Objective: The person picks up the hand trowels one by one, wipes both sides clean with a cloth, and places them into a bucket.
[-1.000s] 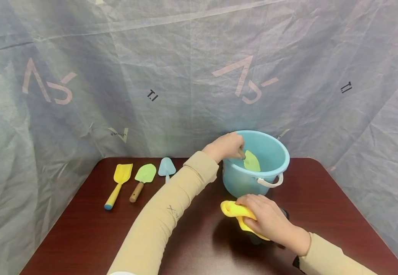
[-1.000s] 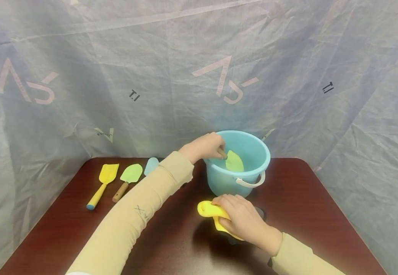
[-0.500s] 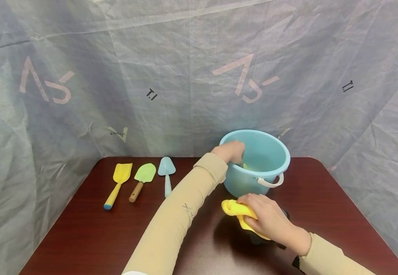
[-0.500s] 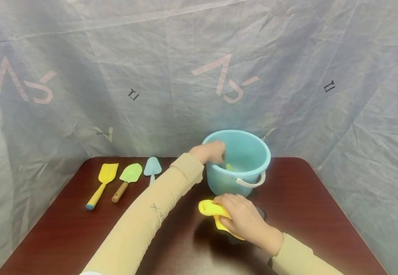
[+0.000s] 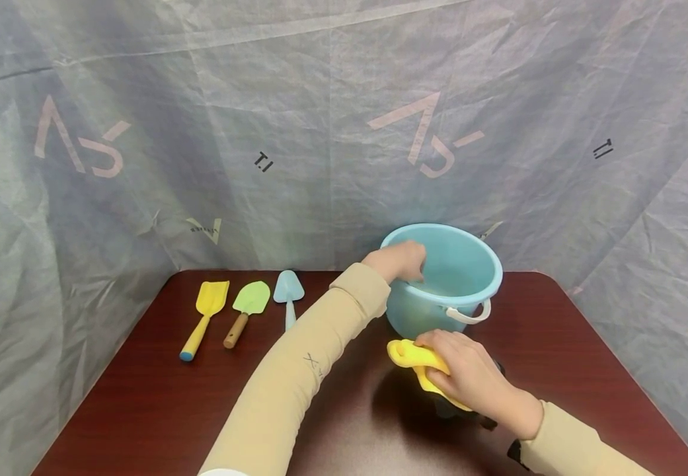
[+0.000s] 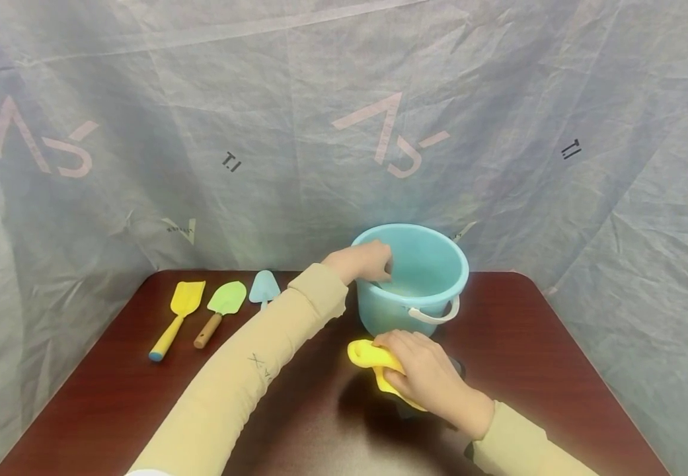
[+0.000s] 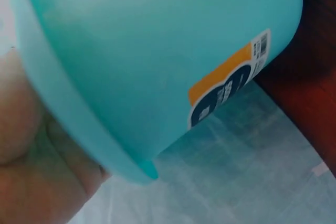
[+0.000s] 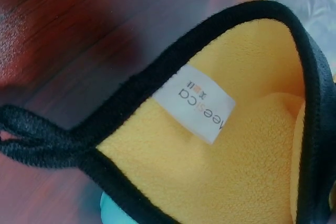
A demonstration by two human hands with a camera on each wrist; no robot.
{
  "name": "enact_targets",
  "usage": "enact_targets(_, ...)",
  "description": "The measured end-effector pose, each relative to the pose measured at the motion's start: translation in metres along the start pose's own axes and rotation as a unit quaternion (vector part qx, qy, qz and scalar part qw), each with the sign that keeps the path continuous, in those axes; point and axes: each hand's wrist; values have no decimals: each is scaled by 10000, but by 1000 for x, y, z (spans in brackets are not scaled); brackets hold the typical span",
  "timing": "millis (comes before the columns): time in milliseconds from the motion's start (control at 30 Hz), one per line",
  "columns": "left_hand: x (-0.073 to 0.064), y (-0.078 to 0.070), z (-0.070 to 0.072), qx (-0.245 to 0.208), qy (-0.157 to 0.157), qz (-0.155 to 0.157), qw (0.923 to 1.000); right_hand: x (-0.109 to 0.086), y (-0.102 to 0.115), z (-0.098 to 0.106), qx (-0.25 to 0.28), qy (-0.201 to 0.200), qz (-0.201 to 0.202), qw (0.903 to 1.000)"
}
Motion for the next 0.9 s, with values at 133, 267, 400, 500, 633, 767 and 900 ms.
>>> enact_targets(133,-10,4,6,231,-369,-404,9982,0,-2,3,-61,41,-93,9999)
enact_targets(267,-25,7,12,474,-888,-756,9920,0,-4,6,-108,23,-140,9998)
enact_targets(400,-45,10,15,665,-1176,-744,9880,-1,-6,8,-138,-38,-146,9998)
enact_targets(500,-64,14,14,811,-1334,-572,9861,-2,-6,9,-186,-65,-127,9997)
enact_targets(633,-88,24,8,979,-1546,-351,9825,-3,-5,11,-200,-54,-155,9997)
enact_targets(767,-111,34,-1,982,-1774,-84,9792,-3,-4,13,-170,-5,-254,9995)
enact_targets(900,-130,48,-16,871,-2060,158,9745,-2,-2,14,-150,5,-277,9995)
Point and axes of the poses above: each hand's wrist, its own x-axis towards the middle knuckle, its own z-axis out of the back of the hand, y = z × x, and after that the axes turned 1 degree about -y, right-handed
